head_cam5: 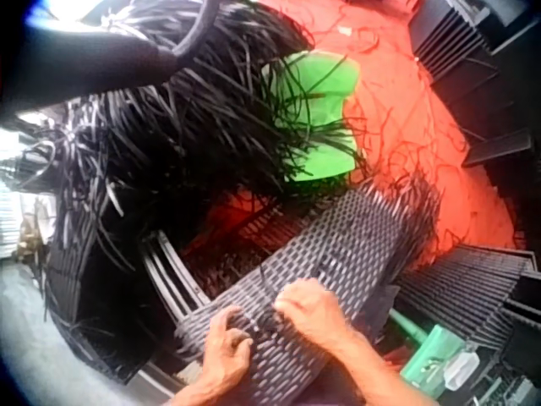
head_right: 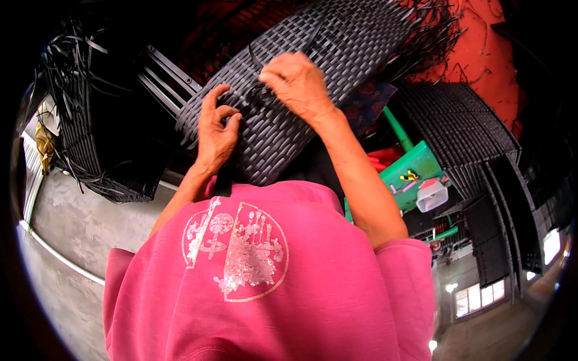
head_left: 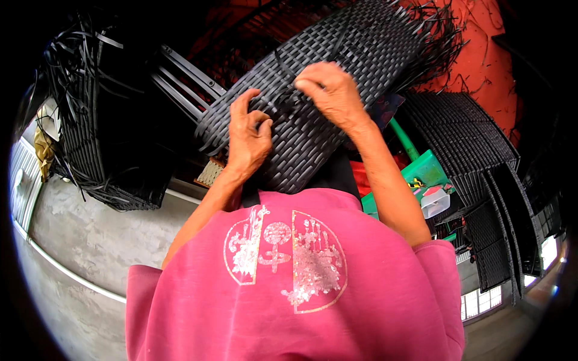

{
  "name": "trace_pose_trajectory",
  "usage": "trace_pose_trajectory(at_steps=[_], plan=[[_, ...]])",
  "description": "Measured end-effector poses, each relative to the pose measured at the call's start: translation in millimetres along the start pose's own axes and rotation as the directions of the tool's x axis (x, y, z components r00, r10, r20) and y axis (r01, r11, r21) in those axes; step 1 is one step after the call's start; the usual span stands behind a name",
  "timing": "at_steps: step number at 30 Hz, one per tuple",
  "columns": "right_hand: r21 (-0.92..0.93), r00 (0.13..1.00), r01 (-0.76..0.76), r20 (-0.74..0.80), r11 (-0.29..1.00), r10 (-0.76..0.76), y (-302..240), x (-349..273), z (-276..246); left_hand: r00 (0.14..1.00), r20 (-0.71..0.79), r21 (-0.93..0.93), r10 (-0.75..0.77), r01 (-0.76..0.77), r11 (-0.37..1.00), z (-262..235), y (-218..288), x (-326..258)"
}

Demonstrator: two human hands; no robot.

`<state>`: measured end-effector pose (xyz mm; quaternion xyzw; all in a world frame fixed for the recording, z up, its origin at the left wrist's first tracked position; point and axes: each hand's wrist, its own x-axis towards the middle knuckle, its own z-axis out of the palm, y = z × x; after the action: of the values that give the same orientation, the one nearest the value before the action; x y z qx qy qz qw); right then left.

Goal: The person weaves black plastic strips into the frame of a piece of furniture by hand, pulling the strips through the pre-woven sections and tucking in the ends.

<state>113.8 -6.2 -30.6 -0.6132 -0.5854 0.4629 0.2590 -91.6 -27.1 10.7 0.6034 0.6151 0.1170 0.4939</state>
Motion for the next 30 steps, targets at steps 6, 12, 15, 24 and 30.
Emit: trace_pose_trajectory(at_steps=[6,12,15,24,30], plan=[[0.217,0.970,0.145,0.163,0.965,-0.182,-51.1,-17.3,7.2,0.992,0.126,-0.178,0.001,0.022,0.984,-65.0,47.2,-16.2],[0.501,0.945,-0.081,0.312,0.862,-0.093,-104.2,-11.0,-17.6,0.995,-0.006,-0.485,0.097,-0.088,0.870,-92.0,78.7,-19.0],[0.717,0.969,-0.206,0.056,0.665,0.239,-111.3,-28.6,-41.0,0.995,0.021,-0.357,0.099,-0.085,0.930,-62.7,52.3,-34.3],[-0.165,0.993,0.080,0.095,0.983,-0.065,-54.9,-67.3,-6.9,0.962,0.125,0.415,0.244,-0.274,0.867,-26.5,4.6,-57.4],[-0.255,0.916,0.065,0.398,0.965,0.043,-54.7,-74.9,23.9,0.957,0.029,0.447,0.290,-0.272,0.852,-24.0,-5.4,-72.8]])
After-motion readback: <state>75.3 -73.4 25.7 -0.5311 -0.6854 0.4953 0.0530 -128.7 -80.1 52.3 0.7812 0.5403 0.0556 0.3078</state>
